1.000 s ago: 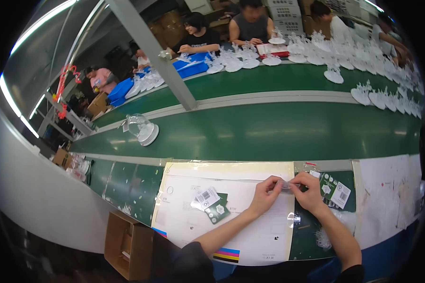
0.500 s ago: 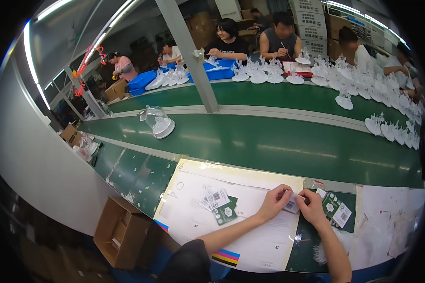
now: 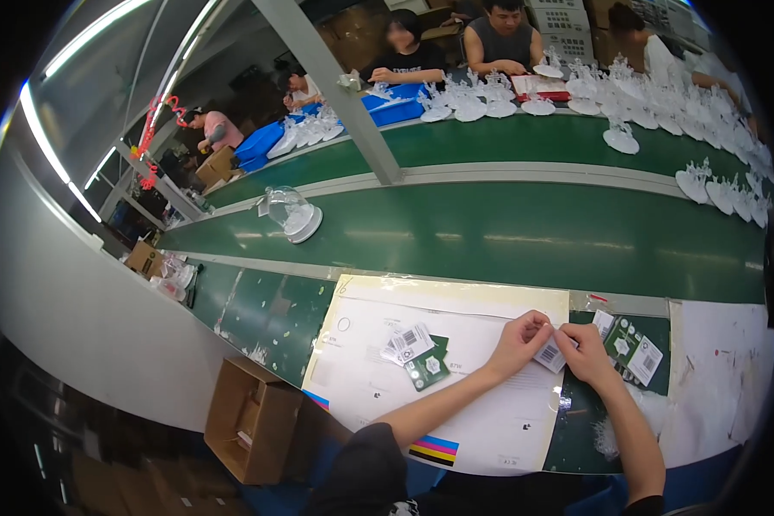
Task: Assembling PCB circuit boards into white plastic housings on a factory production line.
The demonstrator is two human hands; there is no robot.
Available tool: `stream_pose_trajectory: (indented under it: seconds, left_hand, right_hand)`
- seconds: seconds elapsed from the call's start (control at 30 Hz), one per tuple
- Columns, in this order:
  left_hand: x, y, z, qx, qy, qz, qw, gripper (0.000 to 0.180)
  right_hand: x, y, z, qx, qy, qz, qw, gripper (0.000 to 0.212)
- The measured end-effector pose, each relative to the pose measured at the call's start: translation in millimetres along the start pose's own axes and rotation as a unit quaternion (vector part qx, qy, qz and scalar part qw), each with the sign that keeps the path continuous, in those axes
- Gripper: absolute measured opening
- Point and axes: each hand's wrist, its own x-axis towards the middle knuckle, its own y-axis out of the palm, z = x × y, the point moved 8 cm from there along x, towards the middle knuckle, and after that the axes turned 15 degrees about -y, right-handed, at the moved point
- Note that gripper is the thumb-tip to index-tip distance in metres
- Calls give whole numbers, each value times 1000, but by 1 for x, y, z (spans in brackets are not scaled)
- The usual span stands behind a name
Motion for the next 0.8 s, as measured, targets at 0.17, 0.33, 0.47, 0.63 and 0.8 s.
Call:
stream_pose_trajectory:
  seconds: [0.17,0.33,0.47,0.63,0.8]
  left_hand:
    - [0,-4,2,-10,-8,-32,999,8]
    - [2,-14,-7,-15,4,-62,998,8]
    - [8,-13,-10,8,-20,-65,998,11]
    - [2,-11,-11,-29,-14,-63,997,14]
    - [7,-17,2,-63,-7,-55,996,13]
  right_hand:
    - [-4,-4,-4,-1,-3,-38,999,24]
    - [-1,-15,-7,-25,-18,-81,996,23]
    - [3,-23,-6,-16,-3,-111,994,18]
    - [-2,-17,-3,29,25,-102,994,18]
    - [-2,-7,-10,21,0,-48,999,21]
